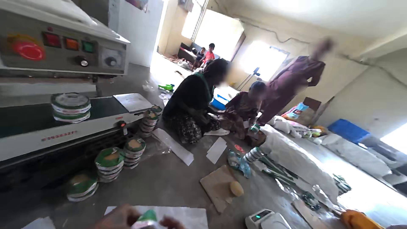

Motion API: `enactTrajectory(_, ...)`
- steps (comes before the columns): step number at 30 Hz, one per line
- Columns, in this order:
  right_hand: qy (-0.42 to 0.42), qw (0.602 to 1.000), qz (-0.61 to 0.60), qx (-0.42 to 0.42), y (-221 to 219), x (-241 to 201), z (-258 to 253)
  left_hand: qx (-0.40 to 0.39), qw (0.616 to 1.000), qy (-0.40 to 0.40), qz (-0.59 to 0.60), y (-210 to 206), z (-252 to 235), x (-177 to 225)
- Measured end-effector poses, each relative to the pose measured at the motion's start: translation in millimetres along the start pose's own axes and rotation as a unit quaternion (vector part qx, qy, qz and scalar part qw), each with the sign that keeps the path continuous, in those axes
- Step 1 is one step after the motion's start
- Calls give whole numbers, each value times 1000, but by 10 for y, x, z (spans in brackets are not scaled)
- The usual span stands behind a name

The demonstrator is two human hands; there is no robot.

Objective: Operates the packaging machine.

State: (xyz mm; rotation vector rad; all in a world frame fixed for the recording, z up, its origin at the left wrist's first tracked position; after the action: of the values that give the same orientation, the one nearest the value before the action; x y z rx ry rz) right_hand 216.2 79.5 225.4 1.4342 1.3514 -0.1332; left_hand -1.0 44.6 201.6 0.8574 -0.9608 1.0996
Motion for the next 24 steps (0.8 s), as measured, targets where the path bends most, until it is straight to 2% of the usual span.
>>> enactTrajectory(2,-65,996,35,53,27,208,-100,76,990,-24,-116,-8,-315,84)
enactTrajectory(3,-90,994,44,51,41,280,-125,130,975,-66,-170,-34,-489,74)
enactTrajectory(4,-107,992,49,39,55,338,-142,185,953,-114,-212,-51,-686,23)
enactTrajectory(8,-140,989,39,-20,52,644,-137,279,901,-126,-308,-20,-1504,-337)
enactTrajectory(10,-169,984,23,-52,-14,781,-103,242,908,-89,-329,-61,-1789,-636)
enactTrajectory(11,-171,982,29,-77,-36,840,-97,191,925,-61,-324,-106,-1870,-761)
enactTrajectory(13,-160,972,94,-145,-37,910,-184,100,949,-12,-300,-145,-1849,-780)
enactTrajectory(14,-150,962,147,-175,-52,927,-303,87,953,-6,-290,-93,-1807,-727)
enactTrajectory(17,-114,908,306,-264,-306,1086,-811,81,959,-14,-271,69,-1729,-547)
enactTrajectory(20,-86,813,429,-384,-844,1423,-1227,29,945,22,-324,157,-1816,-473)
enactTrajectory(22,-92,764,460,-442,-1085,1576,-1388,30,942,-13,-333,209,-1873,-489)
enactTrajectory(24,-80,751,460,-467,-1166,1630,-1483,22,945,-58,-320,258,-1916,-524)
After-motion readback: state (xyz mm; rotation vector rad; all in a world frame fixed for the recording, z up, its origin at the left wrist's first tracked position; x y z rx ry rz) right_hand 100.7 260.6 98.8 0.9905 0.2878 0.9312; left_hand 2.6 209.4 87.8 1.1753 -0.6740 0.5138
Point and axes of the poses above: each hand's wrist, its own z-axis away from the middle knuckle, its own y-axis out of the back of the hand, x = y × z, the point moved 4 cm from there along -z, towards the middle knuckle, and after that the axes turned 14 degrees about z, right-handed, at the moved point
